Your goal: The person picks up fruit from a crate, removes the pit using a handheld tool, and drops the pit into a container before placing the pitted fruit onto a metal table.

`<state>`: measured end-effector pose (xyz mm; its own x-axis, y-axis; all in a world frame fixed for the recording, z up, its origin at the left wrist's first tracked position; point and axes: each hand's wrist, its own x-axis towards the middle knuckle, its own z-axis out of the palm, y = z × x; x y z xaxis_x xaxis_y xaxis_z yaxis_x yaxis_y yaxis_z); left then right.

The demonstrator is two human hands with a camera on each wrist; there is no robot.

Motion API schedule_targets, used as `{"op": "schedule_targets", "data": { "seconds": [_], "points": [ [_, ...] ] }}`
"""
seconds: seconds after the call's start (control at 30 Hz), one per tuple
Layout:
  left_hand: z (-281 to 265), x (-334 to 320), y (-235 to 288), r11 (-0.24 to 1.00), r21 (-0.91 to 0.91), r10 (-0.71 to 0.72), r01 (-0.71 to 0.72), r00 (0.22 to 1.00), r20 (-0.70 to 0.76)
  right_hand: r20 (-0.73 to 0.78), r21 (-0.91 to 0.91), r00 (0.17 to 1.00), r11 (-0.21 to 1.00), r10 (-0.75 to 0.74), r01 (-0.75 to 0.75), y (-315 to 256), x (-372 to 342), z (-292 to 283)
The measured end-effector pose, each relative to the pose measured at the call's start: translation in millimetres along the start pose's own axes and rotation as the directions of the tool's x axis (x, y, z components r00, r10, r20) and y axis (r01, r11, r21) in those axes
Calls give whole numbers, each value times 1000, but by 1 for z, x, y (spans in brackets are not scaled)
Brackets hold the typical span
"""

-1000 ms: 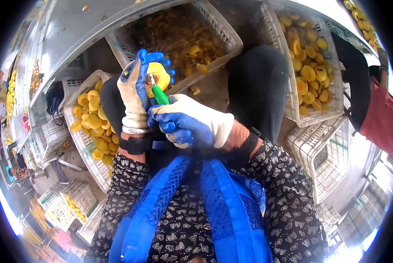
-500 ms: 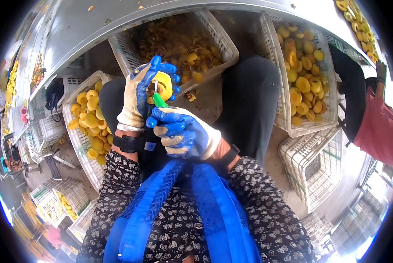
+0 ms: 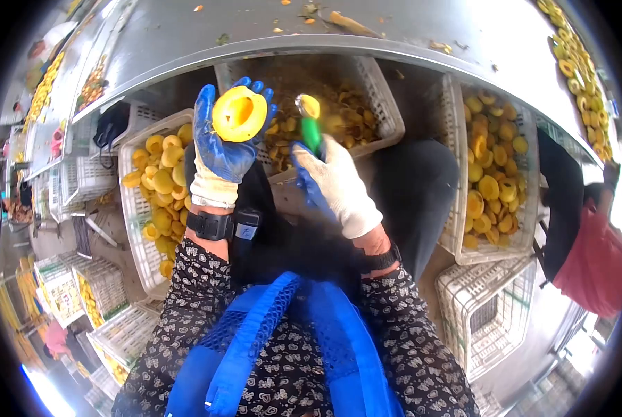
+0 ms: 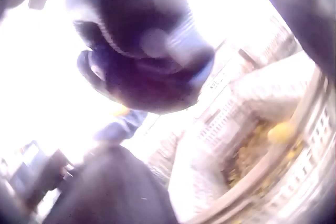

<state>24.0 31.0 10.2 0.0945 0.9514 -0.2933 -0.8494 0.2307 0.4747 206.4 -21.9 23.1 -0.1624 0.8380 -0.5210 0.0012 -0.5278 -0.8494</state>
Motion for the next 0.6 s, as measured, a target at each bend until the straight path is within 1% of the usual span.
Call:
{"op": "schedule_targets", "data": {
  "seconds": [0.03, 0.07, 0.1, 0.13, 0.17, 0.2, 0.23, 0.27, 0.33, 0.37, 0.4, 0.43, 0.47, 0.5, 0.53, 0.57, 0.6],
  "points": [
    [2, -6, 7, 1000, -25, -3, 3, 1000, 12, -93, -354, 979, 925, -179, 136, 9, 10, 0],
    [3, -10, 16, 999, -24, 27, -27, 999, 20, -113, -668, 918, 713, -379, 212, 23, 20, 0],
    [2, -15, 24, 998, -25, 58, -57, 998, 26, -96, -653, 939, 733, -330, 191, 29, 27, 3],
    [1, -22, 31, 996, -28, 83, -82, 996, 28, -3, -837, 983, 538, -184, 99, 46, 43, 1],
    [2, -29, 37, 993, -11, 114, -114, 993, 12, 44, -902, 991, 421, -129, 95, 74, 52, -3],
    [1, -31, 43, 988, 37, 152, -152, 988, 14, 76, -951, 994, 295, -83, 98, 75, 55, 2],
    [-1, -35, 46, 978, 79, 191, -191, 982, 14, 87, -955, 990, 274, -110, 114, 75, 53, 1],
    [-5, -42, 46, 969, 117, 217, -216, 976, 5, 94, -933, 982, 330, -163, 144, 64, 43, 5],
    [-5, -43, 47, 968, 130, 220, -215, 975, -26, 78, -879, 951, 430, -300, 208, 42, 37, 10],
    [-6, -46, 45, 970, 136, 211, -202, 976, -51, 91, -909, 901, 334, -423, 248, 43, 33, 14],
    [-5, -49, 41, 953, 204, 239, -224, 970, -51, 32, -734, 963, 647, -269, 205, 38, 29, 14],
    [-2, -46, 40, 929, 273, 270, -251, 962, -33, 23, -471, 994, 875, -111, 109, 25, 31, 12],
    [0, -43, 39, 897, 337, 308, -285, 951, -16, 74, -161, 997, 987, 37, -24, -3, 27, 18],
    [-1, -45, 36, 775, 519, 395, -360, 917, 46, 74, -145, 997, 989, 16, -5, -26, 8, 28],
    [-2, -46, 34, 611, 672, 457, -419, 879, 132, 184, 45, 983, 999, 19, -28, -41, -10, 33],
    [-1, -43, 34, 407, 780, 503, -475, 830, 243, 281, 69, 959, 995, 48, -70, -49, -20, 36],
    [0, -43, 34, 459, 767, 479, -449, 852, 212, 381, 84, 921, 989, 77, -117, -52, -26, 40]
  ]
}}
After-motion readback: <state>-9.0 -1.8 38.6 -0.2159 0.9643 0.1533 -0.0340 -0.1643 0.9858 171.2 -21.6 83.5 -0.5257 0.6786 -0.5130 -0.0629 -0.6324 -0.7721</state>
